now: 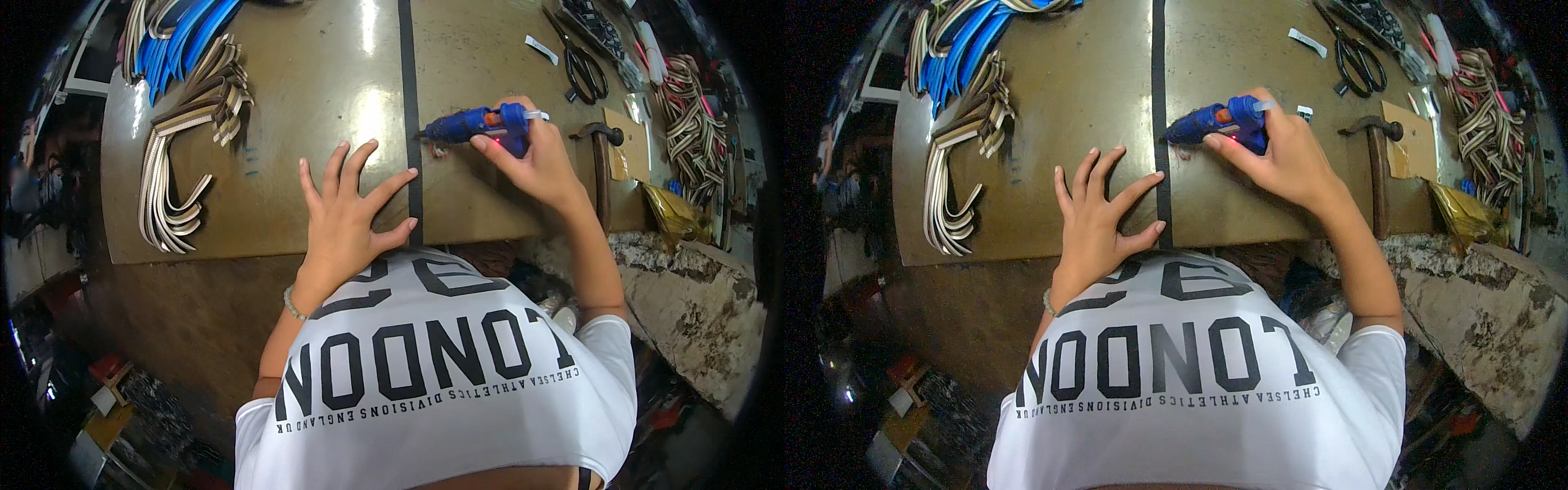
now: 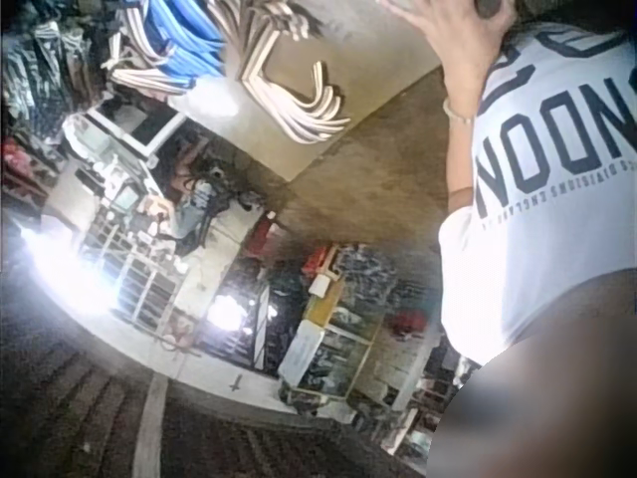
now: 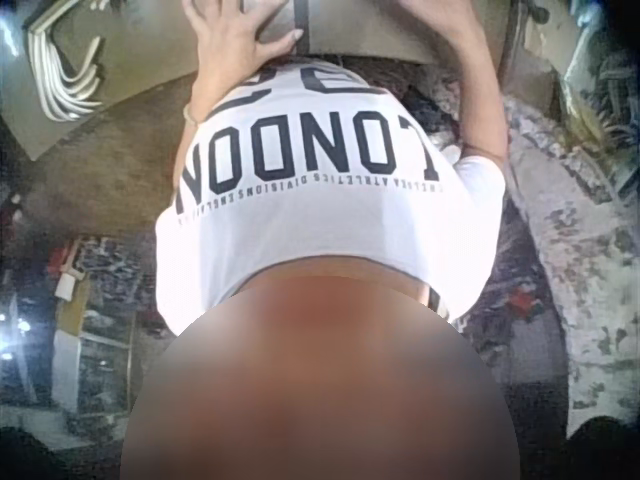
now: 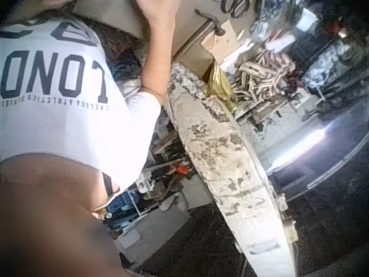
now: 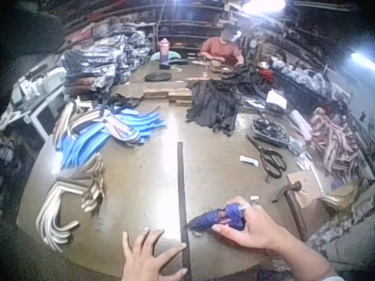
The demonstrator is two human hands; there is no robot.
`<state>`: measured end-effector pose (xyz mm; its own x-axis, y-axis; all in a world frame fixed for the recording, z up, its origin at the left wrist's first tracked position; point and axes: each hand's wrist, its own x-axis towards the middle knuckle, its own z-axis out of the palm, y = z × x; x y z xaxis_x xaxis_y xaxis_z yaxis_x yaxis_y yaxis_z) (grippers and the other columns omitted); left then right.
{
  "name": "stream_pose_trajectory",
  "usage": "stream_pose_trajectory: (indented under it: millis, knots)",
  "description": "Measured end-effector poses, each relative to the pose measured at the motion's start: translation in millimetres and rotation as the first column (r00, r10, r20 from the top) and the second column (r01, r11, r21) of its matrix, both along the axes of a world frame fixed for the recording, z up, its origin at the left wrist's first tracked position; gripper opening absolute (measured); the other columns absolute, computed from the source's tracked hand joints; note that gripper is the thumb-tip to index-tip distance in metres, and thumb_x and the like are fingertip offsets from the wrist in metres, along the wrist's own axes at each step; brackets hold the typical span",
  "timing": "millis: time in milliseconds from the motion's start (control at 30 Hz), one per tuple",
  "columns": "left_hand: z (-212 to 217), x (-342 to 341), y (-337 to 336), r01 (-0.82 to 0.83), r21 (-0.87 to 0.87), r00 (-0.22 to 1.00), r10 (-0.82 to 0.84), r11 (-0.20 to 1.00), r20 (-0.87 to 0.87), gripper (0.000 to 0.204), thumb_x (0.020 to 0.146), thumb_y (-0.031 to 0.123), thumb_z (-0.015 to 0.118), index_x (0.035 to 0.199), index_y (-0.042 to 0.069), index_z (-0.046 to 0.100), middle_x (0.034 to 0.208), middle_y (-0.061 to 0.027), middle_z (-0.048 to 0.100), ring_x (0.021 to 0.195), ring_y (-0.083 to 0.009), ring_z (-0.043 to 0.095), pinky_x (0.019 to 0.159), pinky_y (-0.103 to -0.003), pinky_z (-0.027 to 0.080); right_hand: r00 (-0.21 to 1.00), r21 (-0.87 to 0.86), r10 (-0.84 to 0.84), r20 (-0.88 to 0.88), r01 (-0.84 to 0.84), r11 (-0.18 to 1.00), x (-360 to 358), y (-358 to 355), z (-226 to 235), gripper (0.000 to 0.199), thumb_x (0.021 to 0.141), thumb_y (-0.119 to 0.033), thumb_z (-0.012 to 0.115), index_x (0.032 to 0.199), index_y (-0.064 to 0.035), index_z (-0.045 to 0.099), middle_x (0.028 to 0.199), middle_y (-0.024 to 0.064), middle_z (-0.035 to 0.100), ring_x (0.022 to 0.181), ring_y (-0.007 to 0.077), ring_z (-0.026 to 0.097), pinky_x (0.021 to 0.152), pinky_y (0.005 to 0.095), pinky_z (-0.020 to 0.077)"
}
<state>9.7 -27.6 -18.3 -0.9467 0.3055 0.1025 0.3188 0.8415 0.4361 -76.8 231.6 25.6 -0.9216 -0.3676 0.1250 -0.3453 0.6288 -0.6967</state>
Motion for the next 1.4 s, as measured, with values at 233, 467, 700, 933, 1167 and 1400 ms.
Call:
stream_pose_trajectory:
  millis: [233,467,700,933,1167,1400]
  knots:
    - [0,0,0,0.006,-0.006,1.0,-0.006,1.0,-0.027,0.058,0.07,0.044,0.078,0.126,0.037,0.063,0.146,-0.0083,0.041,0.14,-0.0362,0.028,0.111,-0.069,0.008,0.999,0.007,0.024,-0.032,-0.023,1.0,-3,1,-11,0.042,0.084,-0.035,0.076,0.104,-0.0032,0.057,0.079,0.0156,0.07,0.071,0.0339,0.07,0.062,0.0377,0.0518]
    - [-1,1,0,0.009,-0.007,0.999,-0.01,1.0,-0.048,0.058,0.071,0.044,0.078,0.127,0.037,0.063,0.145,-0.0088,0.041,0.14,-0.0361,0.028,0.111,-0.069,0.009,0.999,0.209,-0.023,-0.037,0.03,0.977,-24,-11,3,0.044,0.082,-0.032,0.076,0.11,-0.0046,0.055,0.084,0.0163,0.069,0.073,0.0368,0.067,0.064,0.0413,0.0523]
    - [0,1,-1,0.017,0.034,0.998,-0.015,0.999,-0.054,0.06,0.072,0.045,0.078,0.129,0.035,0.061,0.146,-0.0099,0.04,0.139,-0.0356,0.03,0.111,-0.069,0.008,0.832,0.311,0.119,-0.542,0.067,0.948,16,8,8,0.042,0.078,-0.014,0.071,0.117,-0.0055,0.059,0.102,0.0152,0.065,0.086,0.034,0.065,0.075,0.0408,0.0534]
    - [11,-26,-83,-0.141,0.442,0.878,0.318,0.886,-0.357,0.011,0.09,0.011,0.068,0.097,0.003,0.069,0.094,-0.0124,0.068,0.087,-0.0263,0.065,0.081,-0.033,0.051,0.294,-0.26,-0.917,-0.269,0.895,0.363,22,200,-36,0.059,0.095,-0.052,0.059,0.11,0.005,0.058,0.105,0.0182,0.068,0.092,0.0278,0.065,0.082,0.0399,0.0485]
    - [18,-77,-251,-0.693,0.004,0.671,0.648,0.721,-0.36,0.038,0.092,0.028,0.066,0.118,0.0,0.067,0.109,-0.02,0.066,0.101,-0.0329,0.063,0.091,-0.039,0.049,0.363,0.538,-0.927,-0.096,0.802,0.258,86,259,-36,0.067,0.095,-0.057,0.054,0.11,0.0072,0.065,0.105,0.0234,0.067,0.094,0.0376,0.064,0.085,0.0426,0.0484]
    - [6,-74,-262,-0.706,0.05,0.654,0.677,0.707,-0.339,0.04,0.083,0.032,0.076,0.108,0.001,0.071,0.103,-0.0186,0.068,0.095,-0.0298,0.066,0.083,-0.038,0.051,0.601,0.074,-0.767,0.223,0.774,0.628,99,148,39,0.054,0.098,-0.047,0.056,0.115,0.0042,0.064,0.102,0.0125,0.068,0.087,0.0131,0.06,0.085,0.0281,0.0475]
